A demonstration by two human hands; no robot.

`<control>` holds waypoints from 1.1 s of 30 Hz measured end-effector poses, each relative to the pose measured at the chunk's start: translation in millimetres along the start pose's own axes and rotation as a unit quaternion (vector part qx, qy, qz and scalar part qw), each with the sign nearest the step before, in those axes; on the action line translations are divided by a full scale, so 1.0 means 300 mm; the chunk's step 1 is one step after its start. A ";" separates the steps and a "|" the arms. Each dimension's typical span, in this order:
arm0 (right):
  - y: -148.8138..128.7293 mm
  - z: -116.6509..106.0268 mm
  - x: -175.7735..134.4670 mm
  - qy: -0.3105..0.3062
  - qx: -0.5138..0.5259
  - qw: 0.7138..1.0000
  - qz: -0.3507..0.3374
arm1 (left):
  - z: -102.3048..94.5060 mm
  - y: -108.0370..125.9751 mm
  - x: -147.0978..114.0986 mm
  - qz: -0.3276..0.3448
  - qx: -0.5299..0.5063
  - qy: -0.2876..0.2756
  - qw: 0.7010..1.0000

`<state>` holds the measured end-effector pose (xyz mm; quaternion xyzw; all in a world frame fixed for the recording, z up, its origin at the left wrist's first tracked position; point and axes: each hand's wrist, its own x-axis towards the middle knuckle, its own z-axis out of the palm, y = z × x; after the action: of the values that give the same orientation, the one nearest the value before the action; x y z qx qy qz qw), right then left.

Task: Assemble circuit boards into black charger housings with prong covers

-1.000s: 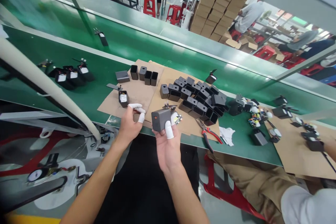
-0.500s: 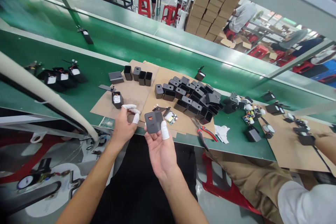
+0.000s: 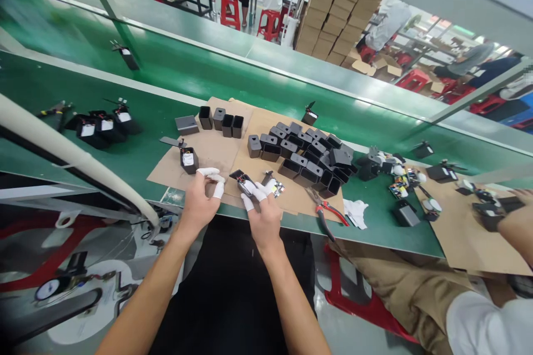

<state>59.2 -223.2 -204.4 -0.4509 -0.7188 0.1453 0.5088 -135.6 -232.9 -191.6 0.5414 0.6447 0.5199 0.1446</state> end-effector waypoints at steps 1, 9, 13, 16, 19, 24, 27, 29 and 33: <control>-0.003 -0.003 0.003 -0.007 -0.005 1.000 -0.009 | -0.001 0.002 -0.001 0.001 -0.001 -0.001 1.000; -0.002 -0.004 0.009 -0.006 -0.032 0.999 -0.028 | 0.002 -0.010 -0.002 0.003 0.003 -0.002 1.000; 0.001 -0.002 0.002 -0.026 -0.035 0.998 -0.041 | 0.000 -0.010 0.000 0.002 0.005 -0.003 1.000; 0.004 -0.001 0.000 -0.029 -0.037 0.998 -0.048 | -0.001 -0.006 0.000 0.002 0.004 -0.005 1.000; 0.001 -0.001 0.004 -0.031 -0.035 0.998 -0.051 | -0.001 -0.006 0.000 0.003 0.000 -0.007 1.000; -0.033 -0.005 0.024 -0.025 -0.020 0.998 -0.056 | 0.000 -0.009 0.002 0.002 -0.004 -0.006 1.000; -0.055 0.005 0.033 -0.026 -0.008 0.999 -0.042 | 0.002 -0.011 0.002 -0.004 -0.004 -0.004 1.000; -0.058 0.020 0.033 -0.041 0.000 0.999 -0.022 | 0.005 -0.015 0.002 -0.009 -0.006 0.001 1.000; -0.041 0.048 0.026 -0.061 0.033 0.997 0.031 | 0.007 -0.023 0.002 -0.013 -0.008 0.001 1.000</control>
<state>40.0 -220.0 -198.0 -0.4465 -0.7290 0.2123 0.4735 -138.0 -230.3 -198.1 0.5315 0.6478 0.5234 0.1548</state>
